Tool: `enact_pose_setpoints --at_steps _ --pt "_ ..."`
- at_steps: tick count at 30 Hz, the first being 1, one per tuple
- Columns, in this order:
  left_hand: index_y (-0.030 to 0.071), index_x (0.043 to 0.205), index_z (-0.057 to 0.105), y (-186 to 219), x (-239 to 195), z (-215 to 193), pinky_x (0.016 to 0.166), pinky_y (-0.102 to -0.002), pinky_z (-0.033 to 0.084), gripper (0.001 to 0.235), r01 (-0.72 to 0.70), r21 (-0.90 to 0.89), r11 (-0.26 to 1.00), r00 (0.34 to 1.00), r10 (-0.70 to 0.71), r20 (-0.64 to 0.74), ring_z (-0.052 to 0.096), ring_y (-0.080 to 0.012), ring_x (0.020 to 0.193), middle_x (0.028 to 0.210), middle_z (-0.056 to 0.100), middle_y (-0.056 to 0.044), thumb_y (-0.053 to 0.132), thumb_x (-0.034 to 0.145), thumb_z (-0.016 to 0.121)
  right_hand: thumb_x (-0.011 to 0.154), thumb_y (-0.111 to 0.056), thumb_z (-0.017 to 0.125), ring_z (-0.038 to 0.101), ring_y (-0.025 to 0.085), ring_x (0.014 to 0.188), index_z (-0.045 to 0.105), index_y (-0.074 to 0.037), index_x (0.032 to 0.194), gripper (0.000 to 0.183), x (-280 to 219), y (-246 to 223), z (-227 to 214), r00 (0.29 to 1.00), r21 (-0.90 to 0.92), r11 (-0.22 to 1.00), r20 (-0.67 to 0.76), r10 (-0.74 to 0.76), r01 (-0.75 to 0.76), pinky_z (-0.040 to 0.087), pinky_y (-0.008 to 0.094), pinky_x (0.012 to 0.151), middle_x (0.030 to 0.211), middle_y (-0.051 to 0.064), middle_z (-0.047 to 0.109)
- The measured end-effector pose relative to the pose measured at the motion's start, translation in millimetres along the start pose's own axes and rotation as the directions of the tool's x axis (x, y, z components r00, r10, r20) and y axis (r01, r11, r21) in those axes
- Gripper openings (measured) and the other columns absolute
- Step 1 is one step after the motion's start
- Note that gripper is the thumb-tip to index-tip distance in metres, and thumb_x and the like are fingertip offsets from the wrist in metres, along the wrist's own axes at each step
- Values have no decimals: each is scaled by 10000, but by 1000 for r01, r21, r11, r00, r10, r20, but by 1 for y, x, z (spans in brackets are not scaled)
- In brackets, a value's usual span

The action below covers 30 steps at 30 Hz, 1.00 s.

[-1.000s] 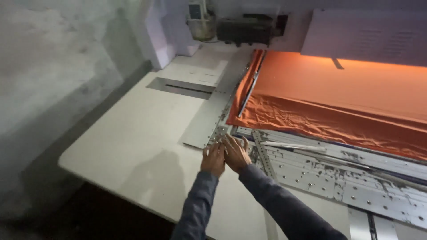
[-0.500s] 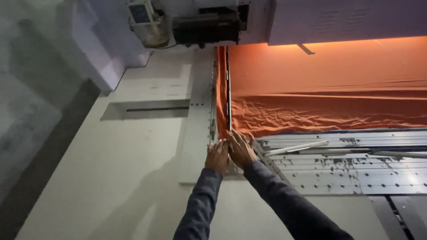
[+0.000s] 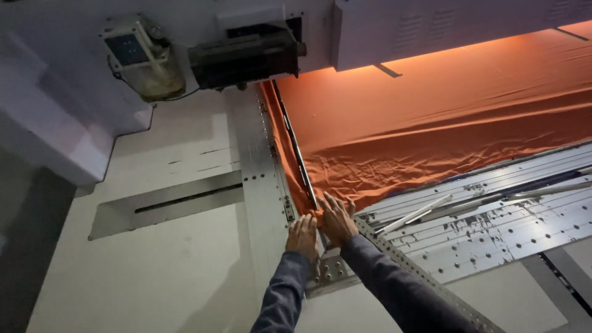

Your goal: Securing the edges of a large orange fabric sheet into a machine track using small plastic strips.

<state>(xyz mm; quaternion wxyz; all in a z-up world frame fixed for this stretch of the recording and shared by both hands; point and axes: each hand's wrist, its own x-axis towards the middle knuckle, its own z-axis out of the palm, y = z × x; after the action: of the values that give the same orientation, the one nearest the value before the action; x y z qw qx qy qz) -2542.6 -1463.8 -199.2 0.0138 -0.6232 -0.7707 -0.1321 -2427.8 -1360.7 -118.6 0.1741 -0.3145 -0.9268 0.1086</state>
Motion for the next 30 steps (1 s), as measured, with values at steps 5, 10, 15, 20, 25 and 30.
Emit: enact_pose_setpoints --at_steps 5,10,15,20,25,30 --pt "126 1493 361 -16 18 15 1063 -463 414 733 7 13 1000 995 -6 -99 508 -305 1346 1487 456 -138 256 852 691 925 -274 607 484 321 1374 468 -192 1494 592 38 3 23 998 -5 999 45 47 -47 178 600 1132 1574 146 422" --pt "30 1381 459 -33 25 77 1004 -512 487 768 -89 -2 996 942 83 -326 566 -357 1244 1398 538 -188 160 741 863 941 -297 525 454 379 1384 441 -210 1470 542 74 20 65 993 104 989 61 102 -108 307 557 1058 1572 203 416" --pt "87 1067 731 -34 46 62 973 -459 478 314 -60 -87 994 968 36 -250 585 -320 1041 1075 643 -121 208 780 772 962 -391 542 538 459 1215 398 -99 1538 662 98 25 89 953 265 929 225 201 -259 434 542 1034 1481 213 493" --pt "71 1044 740 -46 57 79 882 -459 505 493 -110 -124 986 941 63 -334 586 -317 976 1055 624 -104 438 1003 412 904 -216 646 617 411 1095 540 -135 1342 458 105 29 89 967 326 912 131 218 -250 494 535 933 1196 183 628" --pt "72 1073 721 -42 57 48 960 -448 511 249 -196 -83 977 934 160 -319 625 -315 986 1021 672 -116 133 833 739 913 -299 667 644 420 1075 575 -139 1305 434 118 51 124 948 258 914 152 280 -312 505 556 922 1179 177 660" --pt "146 1300 560 -49 51 18 716 -506 580 436 -197 -237 951 974 163 -155 646 -347 872 917 669 -138 58 892 683 817 -279 603 629 470 1061 651 -149 1193 401 130 51 142 898 172 886 181 402 -431 480 593 928 1105 203 667"
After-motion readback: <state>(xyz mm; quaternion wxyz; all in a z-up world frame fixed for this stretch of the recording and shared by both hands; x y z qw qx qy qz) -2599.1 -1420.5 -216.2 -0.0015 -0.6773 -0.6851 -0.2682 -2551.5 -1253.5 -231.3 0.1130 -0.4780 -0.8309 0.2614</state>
